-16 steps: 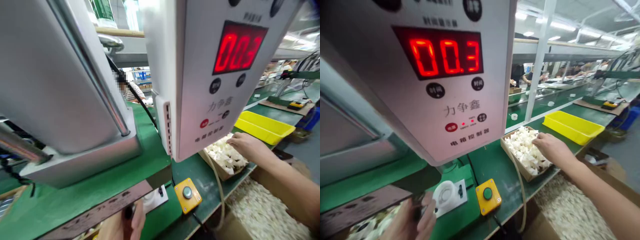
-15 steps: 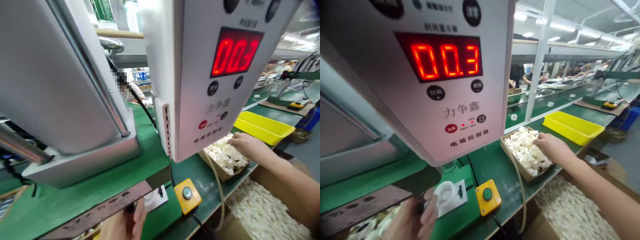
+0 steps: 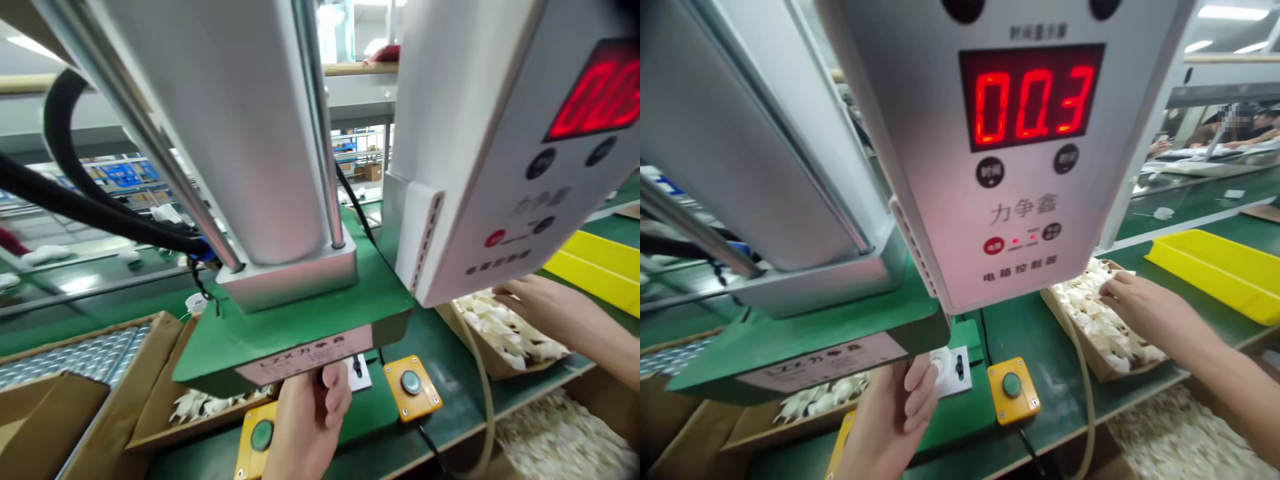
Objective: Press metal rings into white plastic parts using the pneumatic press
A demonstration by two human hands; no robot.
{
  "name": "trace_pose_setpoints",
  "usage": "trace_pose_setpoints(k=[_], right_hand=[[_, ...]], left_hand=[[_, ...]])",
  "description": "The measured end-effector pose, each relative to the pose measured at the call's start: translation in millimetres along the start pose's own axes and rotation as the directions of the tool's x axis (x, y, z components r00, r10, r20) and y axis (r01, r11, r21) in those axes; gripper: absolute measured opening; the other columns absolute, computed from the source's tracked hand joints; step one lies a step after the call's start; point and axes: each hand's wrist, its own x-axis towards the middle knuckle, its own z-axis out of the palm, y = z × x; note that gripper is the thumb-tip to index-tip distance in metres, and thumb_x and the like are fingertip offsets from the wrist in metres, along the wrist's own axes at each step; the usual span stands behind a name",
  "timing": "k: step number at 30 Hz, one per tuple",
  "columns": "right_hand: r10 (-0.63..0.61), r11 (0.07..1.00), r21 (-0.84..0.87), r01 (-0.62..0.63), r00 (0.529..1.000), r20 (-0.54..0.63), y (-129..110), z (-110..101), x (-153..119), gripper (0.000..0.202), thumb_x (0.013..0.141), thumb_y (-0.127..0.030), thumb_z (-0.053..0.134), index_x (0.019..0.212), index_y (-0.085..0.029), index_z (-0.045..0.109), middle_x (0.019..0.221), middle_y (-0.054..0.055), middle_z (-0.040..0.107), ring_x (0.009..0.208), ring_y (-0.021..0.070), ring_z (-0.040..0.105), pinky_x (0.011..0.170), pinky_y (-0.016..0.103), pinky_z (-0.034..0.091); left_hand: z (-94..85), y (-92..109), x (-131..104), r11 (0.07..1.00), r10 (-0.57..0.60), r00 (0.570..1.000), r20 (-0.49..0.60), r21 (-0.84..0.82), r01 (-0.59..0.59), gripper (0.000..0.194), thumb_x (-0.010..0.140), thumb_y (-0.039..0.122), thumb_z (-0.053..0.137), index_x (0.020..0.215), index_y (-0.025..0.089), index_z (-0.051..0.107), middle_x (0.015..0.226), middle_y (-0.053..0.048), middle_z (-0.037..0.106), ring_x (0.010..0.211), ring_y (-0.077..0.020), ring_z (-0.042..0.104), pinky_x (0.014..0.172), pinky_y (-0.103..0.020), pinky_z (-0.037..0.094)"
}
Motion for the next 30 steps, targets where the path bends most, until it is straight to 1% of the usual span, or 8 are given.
trace_pose_setpoints(k=[4, 7, 10, 12, 18, 24, 27, 30], right_hand=[[-0.167, 0.949, 0.284, 0.135, 0.982, 0.092, -88, -15, -7, 0.02, 0.091, -0.036, 0.047, 0.096, -0.02, 0.059, 0.093, 0.005, 0.057, 0.081, 0.0134, 0.057, 0.071, 0.025, 0.044], [-0.349, 0.795, 0.56, 0.234, 0.931, 0.107, -169, -12, -6, 0.016, 0.094, -0.027, 0.042, 0.092, -0.021, 0.057, 0.09, 0.003, 0.057, 0.078, 0.0116, 0.057, 0.067, 0.022, 0.045], [-0.457, 0.777, 0.525, 0.346, 0.885, 0.092, -228, -3, 2, 0.018, 0.091, -0.018, 0.043, 0.08, -0.02, 0.058, 0.081, 0.002, 0.059, 0.076, 0.0149, 0.057, 0.069, 0.027, 0.045], [-0.524, 0.79, 0.436, 0.43, 0.844, 0.116, -248, 1, 8, 0.017, 0.088, -0.016, 0.044, 0.081, -0.021, 0.059, 0.087, 0.003, 0.061, 0.082, 0.0187, 0.057, 0.074, 0.032, 0.045], [-0.607, 0.773, 0.33, 0.541, 0.782, 0.141, -258, -13, 18, 0.033, 0.083, -0.002, 0.038, 0.101, -0.021, 0.059, 0.102, 0.007, 0.061, 0.093, 0.0196, 0.058, 0.085, 0.033, 0.044], [-0.58, 0.793, 0.348, 0.5, 0.794, 0.181, -255, -5, 13, 0.035, 0.087, -0.006, 0.033, 0.102, -0.024, 0.059, 0.104, 0.005, 0.062, 0.092, 0.0188, 0.061, 0.081, 0.032, 0.048], [-0.5, 0.832, 0.364, 0.418, 0.849, 0.168, -233, 13, -9, 0.028, 0.088, -0.011, 0.035, 0.096, -0.023, 0.06, 0.099, 0.005, 0.064, 0.093, 0.0206, 0.061, 0.078, 0.033, 0.051], [-0.318, 0.876, 0.43, 0.22, 0.933, 0.169, -198, 29, -43, 0.02, 0.092, -0.024, 0.04, 0.104, -0.024, 0.056, 0.099, 0.004, 0.064, 0.09, 0.0168, 0.063, 0.074, 0.027, 0.053]], left_hand=[[-15.1, 0, -15, 0.976, 0.206, 0.958, -0.201, 0.112, -0.187, 0.008, 0.074, 0.017, 0.062, 0.078, 0.017, 0.056, 0.073, 0.0, 0.055, 0.06, -0.01, 0.05, 0.05, -0.02, 0.042], [-25.0, -1, -28, 0.968, 0.221, 0.94, -0.259, 0.176, -0.179, 0.028, 0.069, 0.012, 0.067, 0.093, 0.018, 0.056, 0.085, -0.002, 0.059, 0.072, -0.0135, 0.057, 0.064, -0.025, 0.048], [-33.5, -2, -39, 0.955, 0.241, 0.934, -0.262, 0.234, -0.181, 0.034, 0.071, 0.017, 0.068, 0.099, 0.021, 0.05, 0.085, -0.001, 0.058, 0.062, -0.0105, 0.053, 0.052, -0.02, 0.044], [-40.2, -3, -45, 0.945, 0.259, 0.923, -0.285, 0.27, -0.182, 0.035, 0.074, 0.024, 0.067, 0.103, 0.024, 0.048, 0.083, 0.0, 0.057, 0.053, -0.0077, 0.048, 0.041, -0.017, 0.036], [-62.5, -5, -56, 0.935, 0.26, 0.898, -0.354, 0.325, -0.143, 0.029, 0.082, 0.048, 0.053, 0.093, 0.021, 0.053, 0.057, 0.006, 0.037, 0.041, -0.0061, 0.031, 0.033, -0.014, 0.012], [-74.0, -4, -59, 0.85, 0.279, 0.88, -0.385, 0.525, -0.04, 0.03, 0.083, 0.051, 0.05, 0.083, 0.021, 0.053, 0.048, 0.008, 0.031, 0.04, -0.0063, 0.024, 0.035, -0.016, 0.013], [-86.7, -2, -61, 0.63, 0.472, 0.811, -0.344, 0.775, -0.038, 0.031, 0.081, 0.051, 0.051, 0.088, 0.022, 0.06, 0.055, 0.003, 0.05, 0.049, -0.0117, 0.044, 0.046, -0.02, 0.035], [-105.7, 0, -64, 0.332, 0.624, 0.741, -0.248, 0.943, 0.036, 0.025, 0.08, 0.045, 0.052, 0.088, 0.026, 0.067, 0.089, -0.004, 0.069, 0.087, -0.0229, 0.06, 0.078, -0.029, 0.043]])
